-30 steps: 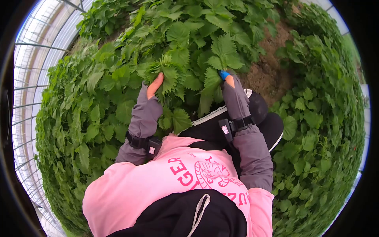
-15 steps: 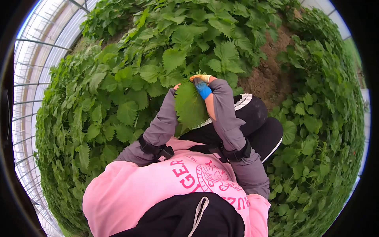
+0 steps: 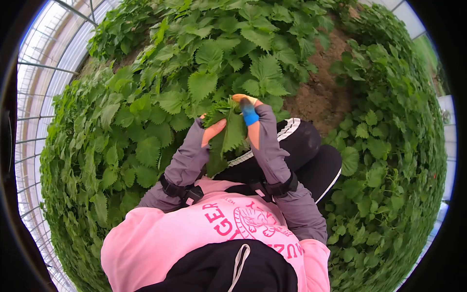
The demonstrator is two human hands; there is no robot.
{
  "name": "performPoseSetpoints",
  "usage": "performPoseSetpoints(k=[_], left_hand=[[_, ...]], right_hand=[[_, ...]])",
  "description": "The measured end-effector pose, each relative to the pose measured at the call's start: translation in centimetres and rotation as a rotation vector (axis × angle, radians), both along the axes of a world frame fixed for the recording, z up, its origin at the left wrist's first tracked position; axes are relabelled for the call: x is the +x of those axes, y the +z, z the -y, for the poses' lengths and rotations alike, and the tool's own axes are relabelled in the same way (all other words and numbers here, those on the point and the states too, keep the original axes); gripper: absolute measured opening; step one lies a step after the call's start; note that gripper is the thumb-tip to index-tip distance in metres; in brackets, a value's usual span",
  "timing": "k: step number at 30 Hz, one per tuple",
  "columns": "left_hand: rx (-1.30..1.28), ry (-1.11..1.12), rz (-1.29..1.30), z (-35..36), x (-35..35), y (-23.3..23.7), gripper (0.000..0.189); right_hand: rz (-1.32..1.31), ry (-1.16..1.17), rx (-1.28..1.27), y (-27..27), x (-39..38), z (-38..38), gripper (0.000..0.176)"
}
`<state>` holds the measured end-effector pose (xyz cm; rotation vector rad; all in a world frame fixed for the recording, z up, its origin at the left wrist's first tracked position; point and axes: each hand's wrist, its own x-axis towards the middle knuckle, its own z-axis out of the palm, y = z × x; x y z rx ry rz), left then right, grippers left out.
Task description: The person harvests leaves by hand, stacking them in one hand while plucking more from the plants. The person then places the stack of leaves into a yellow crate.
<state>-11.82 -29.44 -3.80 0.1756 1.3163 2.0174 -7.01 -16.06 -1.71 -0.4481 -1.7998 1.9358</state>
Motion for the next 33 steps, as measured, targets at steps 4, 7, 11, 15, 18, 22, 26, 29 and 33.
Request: performPoseSetpoints(k=[4, 7, 11, 15, 18, 22, 26, 29, 33], left_hand=[[0.02, 0.008, -0.033, 0.6, -1.3, -1.2, 0.027], [0.074, -0.008, 0.158, 0.8, -1.7, -1.0, 0.027], [0.037, 0.025, 0.156, 0.8, -2.1, -2.2, 0.028], [0.103, 0.088, 0.175, 0.8, -2.2, -2.7, 0.029], [0.089, 0.07, 0.278, 1.1, -2.2, -2.0, 0.028], [0.1, 0.072, 0.389, 1.8, -3.0, -4.1, 0.029], [0.548, -0.285, 0.605, 2.7, -4.6, -4.7, 0.036], [-0.001, -0.095, -0.249, 3.7, -1.9, -2.5, 0.036], [-0.218, -0.023, -0.618, 3.2, -0.6, -2.7, 0.038]], right_hand=[[0.121, -0.305, -0.84, -4.8, 0.3, -4.6, 0.024], [0.395, -0.14, -0.532, -7.3, 0.0, -7.0, 0.02], [0.657, 0.173, 0.583, -2.4, -2.1, -6.4, 0.022], [0.526, 0.169, 0.66, -4.3, -2.3, -6.5, 0.023], [0.296, 0.2, 0.846, -6.6, -1.9, -6.9, 0.021], [0.291, 0.158, 1.052, -5.1, 0.6, -6.0, 0.023], [0.182, 0.13, -0.024, -5.0, -1.0, -4.1, 0.016], [0.107, 0.154, -0.183, -3.1, -0.2, -5.8, 0.019], [0.18, 0.502, 0.295, -1.5, -0.1, -8.3, 0.008]])
